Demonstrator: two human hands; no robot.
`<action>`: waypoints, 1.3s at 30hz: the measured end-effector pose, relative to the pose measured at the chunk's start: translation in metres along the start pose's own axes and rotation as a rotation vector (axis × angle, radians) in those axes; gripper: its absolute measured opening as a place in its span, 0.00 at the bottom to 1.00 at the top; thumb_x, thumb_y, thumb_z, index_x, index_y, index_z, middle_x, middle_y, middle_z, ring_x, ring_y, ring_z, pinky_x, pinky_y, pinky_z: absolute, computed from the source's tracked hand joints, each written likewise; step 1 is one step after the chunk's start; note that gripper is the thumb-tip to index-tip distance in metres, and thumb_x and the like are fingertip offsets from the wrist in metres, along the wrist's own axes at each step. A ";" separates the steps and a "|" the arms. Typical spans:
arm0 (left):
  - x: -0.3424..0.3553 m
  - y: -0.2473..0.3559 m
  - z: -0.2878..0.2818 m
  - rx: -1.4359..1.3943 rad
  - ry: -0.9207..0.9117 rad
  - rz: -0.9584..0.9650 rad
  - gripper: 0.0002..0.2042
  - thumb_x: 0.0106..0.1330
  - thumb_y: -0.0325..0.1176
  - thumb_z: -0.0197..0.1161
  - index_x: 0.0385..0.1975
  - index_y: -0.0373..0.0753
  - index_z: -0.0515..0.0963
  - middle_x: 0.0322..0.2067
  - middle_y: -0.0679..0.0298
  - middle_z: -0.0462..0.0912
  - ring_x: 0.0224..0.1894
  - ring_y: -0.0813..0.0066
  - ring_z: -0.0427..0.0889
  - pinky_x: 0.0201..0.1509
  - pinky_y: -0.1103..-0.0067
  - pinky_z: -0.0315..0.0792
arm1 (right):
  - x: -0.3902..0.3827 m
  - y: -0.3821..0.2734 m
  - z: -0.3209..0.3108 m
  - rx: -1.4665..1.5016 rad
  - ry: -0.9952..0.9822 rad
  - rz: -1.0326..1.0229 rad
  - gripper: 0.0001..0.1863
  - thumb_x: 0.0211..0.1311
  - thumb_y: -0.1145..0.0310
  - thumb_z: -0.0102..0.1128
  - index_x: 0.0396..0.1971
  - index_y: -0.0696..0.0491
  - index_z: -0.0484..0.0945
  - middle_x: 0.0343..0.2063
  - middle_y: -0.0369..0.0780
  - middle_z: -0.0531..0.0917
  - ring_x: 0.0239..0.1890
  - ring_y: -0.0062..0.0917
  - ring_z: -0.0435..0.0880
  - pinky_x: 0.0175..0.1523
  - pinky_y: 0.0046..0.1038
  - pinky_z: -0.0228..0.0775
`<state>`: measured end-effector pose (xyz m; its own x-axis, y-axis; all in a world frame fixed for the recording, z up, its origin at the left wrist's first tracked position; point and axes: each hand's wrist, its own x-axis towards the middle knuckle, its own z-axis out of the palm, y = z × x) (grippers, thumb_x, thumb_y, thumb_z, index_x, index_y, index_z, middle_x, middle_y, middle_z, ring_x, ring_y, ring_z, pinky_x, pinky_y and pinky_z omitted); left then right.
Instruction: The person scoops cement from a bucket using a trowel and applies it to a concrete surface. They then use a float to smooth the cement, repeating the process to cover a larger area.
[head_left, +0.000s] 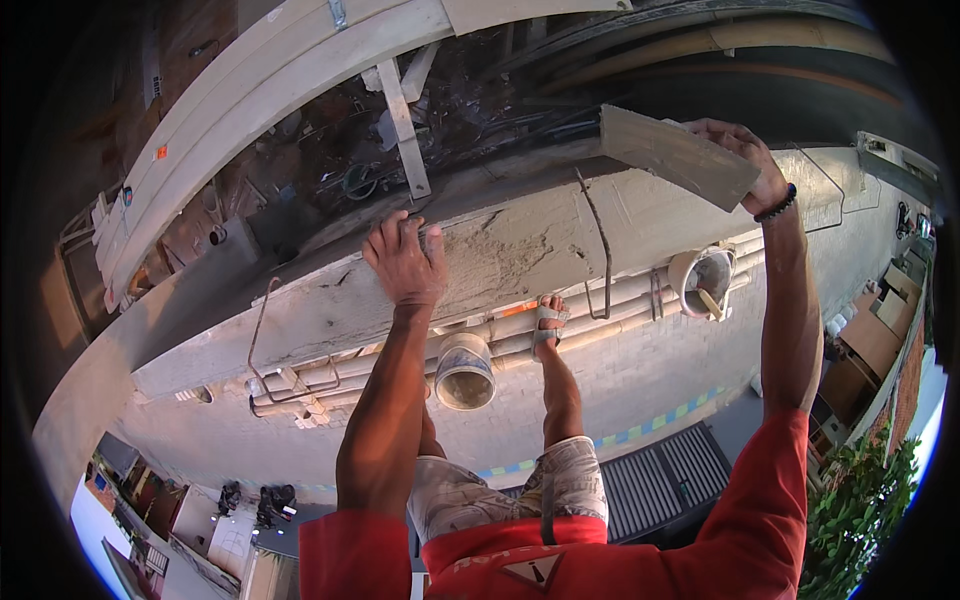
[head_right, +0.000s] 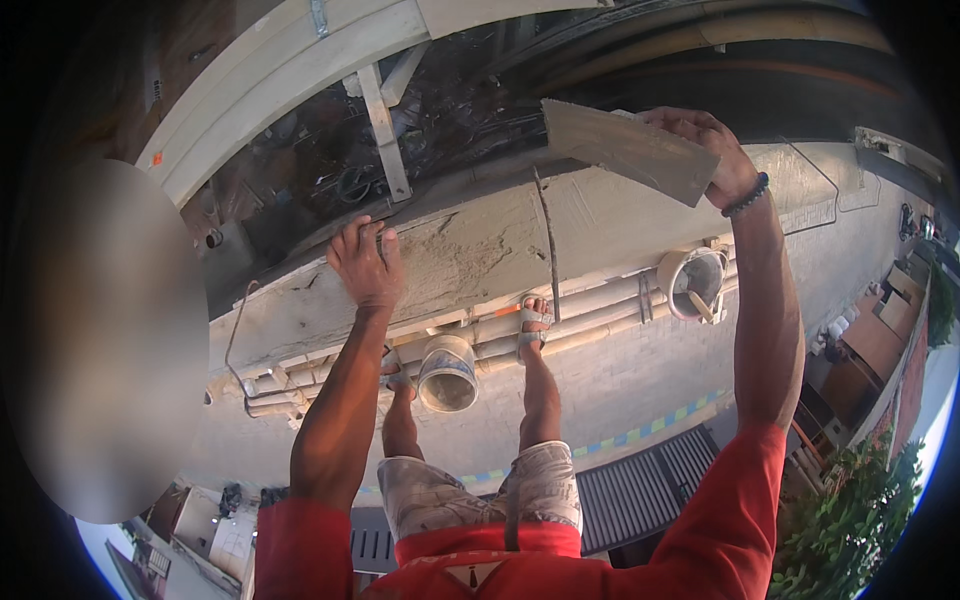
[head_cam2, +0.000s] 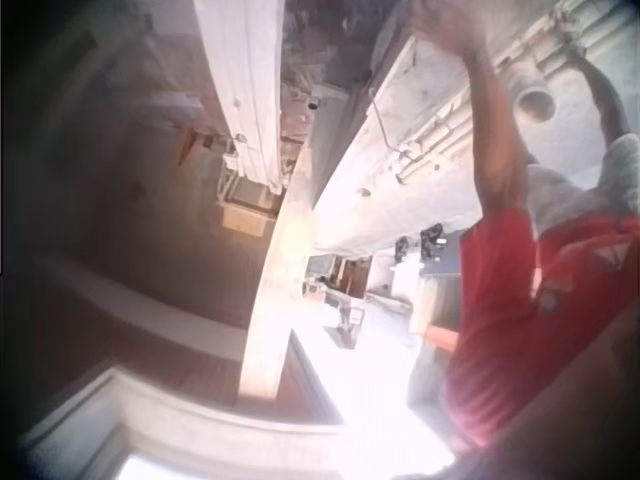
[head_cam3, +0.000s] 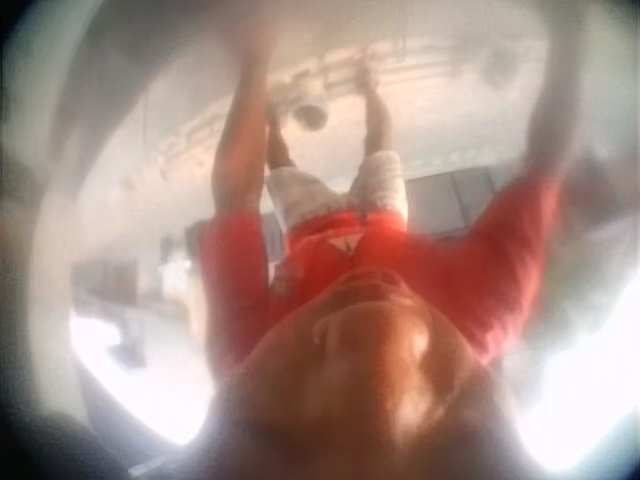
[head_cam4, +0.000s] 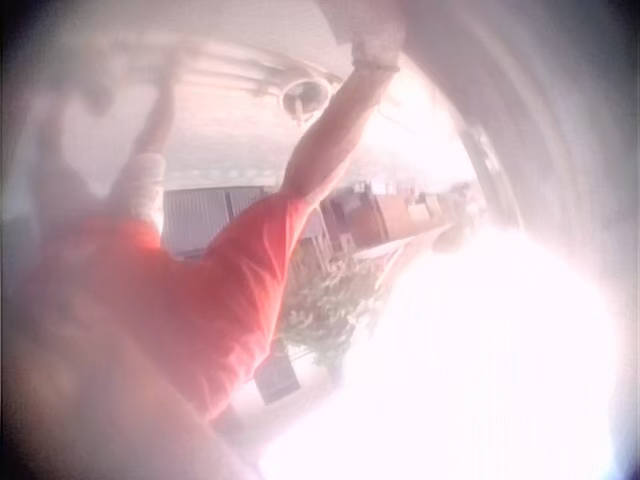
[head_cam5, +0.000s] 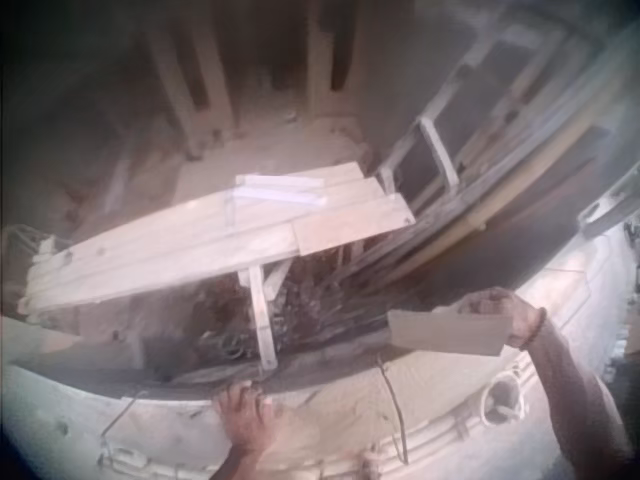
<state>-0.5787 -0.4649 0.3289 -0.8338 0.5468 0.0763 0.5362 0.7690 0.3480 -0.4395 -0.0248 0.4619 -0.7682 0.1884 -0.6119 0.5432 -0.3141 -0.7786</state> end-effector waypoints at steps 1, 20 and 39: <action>0.001 0.002 0.002 -0.018 -0.004 0.002 0.16 0.68 0.46 0.52 0.40 0.39 0.80 0.49 0.62 0.75 0.55 0.59 0.68 0.63 0.61 0.54 | -0.021 -0.002 0.015 0.016 0.076 -0.035 0.19 0.65 0.64 0.56 0.49 0.63 0.76 0.42 0.40 0.82 0.42 0.22 0.82 0.46 0.24 0.76; -0.153 -0.006 -0.057 -0.851 0.067 -0.031 0.18 0.59 0.23 0.55 0.51 0.35 0.72 0.48 0.53 0.76 0.53 0.52 0.71 0.60 0.64 0.61 | -0.227 0.273 0.342 1.484 0.285 0.323 0.31 0.71 0.46 0.41 0.60 0.56 0.67 0.39 0.52 0.82 0.18 0.29 0.74 0.18 0.26 0.60; -0.419 -0.131 -0.086 -1.710 -0.526 -1.214 0.32 0.56 0.38 0.72 0.61 0.39 0.67 0.55 0.68 0.73 0.57 0.76 0.69 0.62 0.73 0.62 | -0.138 0.566 0.454 -0.230 -0.058 0.839 0.27 0.61 0.52 0.59 0.57 0.49 0.72 0.45 0.44 0.83 0.46 0.31 0.83 0.53 0.36 0.75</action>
<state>-0.3109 -0.8227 0.3315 -0.3197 0.3957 -0.8609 -0.9462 -0.0860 0.3118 -0.1795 -0.6516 0.1687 -0.0962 -0.0706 -0.9929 0.9876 -0.1308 -0.0864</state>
